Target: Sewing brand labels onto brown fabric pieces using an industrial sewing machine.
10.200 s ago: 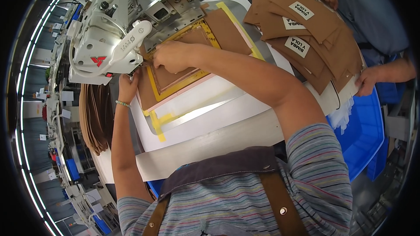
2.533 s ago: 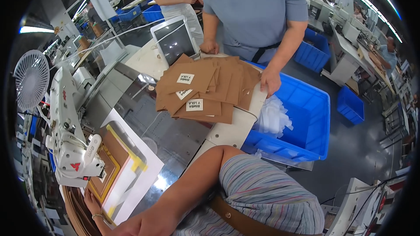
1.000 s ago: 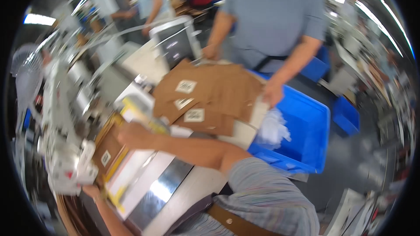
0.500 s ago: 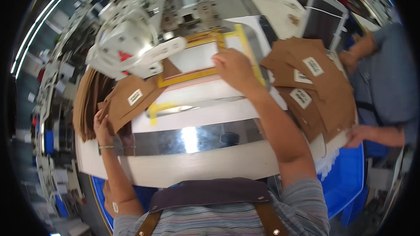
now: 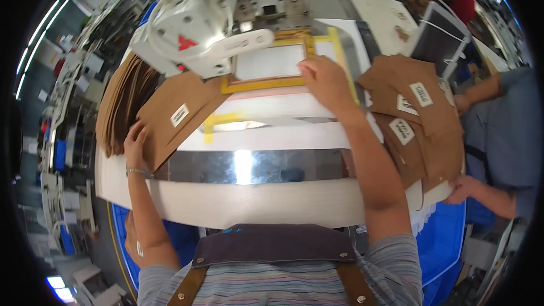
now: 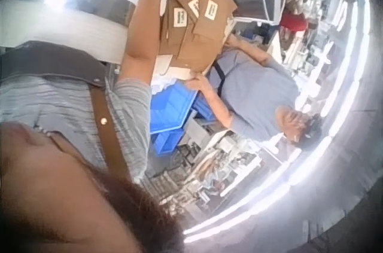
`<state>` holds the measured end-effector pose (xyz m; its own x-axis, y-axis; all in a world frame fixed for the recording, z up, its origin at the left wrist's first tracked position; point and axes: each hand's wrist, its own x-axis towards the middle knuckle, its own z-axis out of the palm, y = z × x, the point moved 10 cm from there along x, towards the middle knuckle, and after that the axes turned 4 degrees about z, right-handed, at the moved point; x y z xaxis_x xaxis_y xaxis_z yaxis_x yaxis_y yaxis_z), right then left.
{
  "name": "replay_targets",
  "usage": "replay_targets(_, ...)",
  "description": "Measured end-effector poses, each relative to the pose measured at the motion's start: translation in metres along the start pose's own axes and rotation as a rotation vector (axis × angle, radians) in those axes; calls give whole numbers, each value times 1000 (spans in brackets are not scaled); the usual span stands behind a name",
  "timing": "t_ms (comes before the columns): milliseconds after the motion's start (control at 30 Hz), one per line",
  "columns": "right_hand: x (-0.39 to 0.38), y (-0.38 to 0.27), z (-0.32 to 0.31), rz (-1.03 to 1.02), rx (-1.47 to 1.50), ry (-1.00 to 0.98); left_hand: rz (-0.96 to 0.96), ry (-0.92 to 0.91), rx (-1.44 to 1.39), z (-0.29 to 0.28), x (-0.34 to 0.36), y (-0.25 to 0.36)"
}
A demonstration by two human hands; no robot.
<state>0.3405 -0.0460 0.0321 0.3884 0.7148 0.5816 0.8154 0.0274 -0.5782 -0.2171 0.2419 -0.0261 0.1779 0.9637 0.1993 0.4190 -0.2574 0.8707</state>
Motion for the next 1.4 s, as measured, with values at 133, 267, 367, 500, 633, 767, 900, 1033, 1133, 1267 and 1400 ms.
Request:
replay_targets(133, -1, 13, 14, -15, -16, 27, 171, 113, -71, 10, 11, 15)
replay_targets(267, 0, 11, 5, -17, 52, 125, 419, 42, -28, -13, 0, 64)
replay_targets(367, 2, 7, 5, 21, 49, 99, 389, 98, 140, -14, -20, 64)
replay_targets(500, 3, 2, 18, 1, 22, -1, 346, 116, 251, 9, -43, 64)
replay_targets(633, 1, 9, 26, 63, -24, -55, 318, 96, 297, 21, -54, 68)
replay_targets(767, 3, 7, 24, 62, 6, -40, 307, 89, 309, 24, -56, 69)
replay_targets(900, 3, 3, 20, 38, 13, -33, 301, 83, 320, 27, -58, 67)
replay_targets(1033, 3, 8, 20, 65, -6, -43, 308, 79, 336, 27, -60, 69)
replay_targets(1133, 2, 12, 23, 101, -31, -63, 310, 76, 350, 27, -62, 70)
replay_targets(1267, 1, 6, 21, 54, 26, -13, 309, 74, 366, 30, -65, 68)
replay_targets(1400, 1, 3, 22, 22, 19, -18, 312, 73, 375, 32, -67, 69)
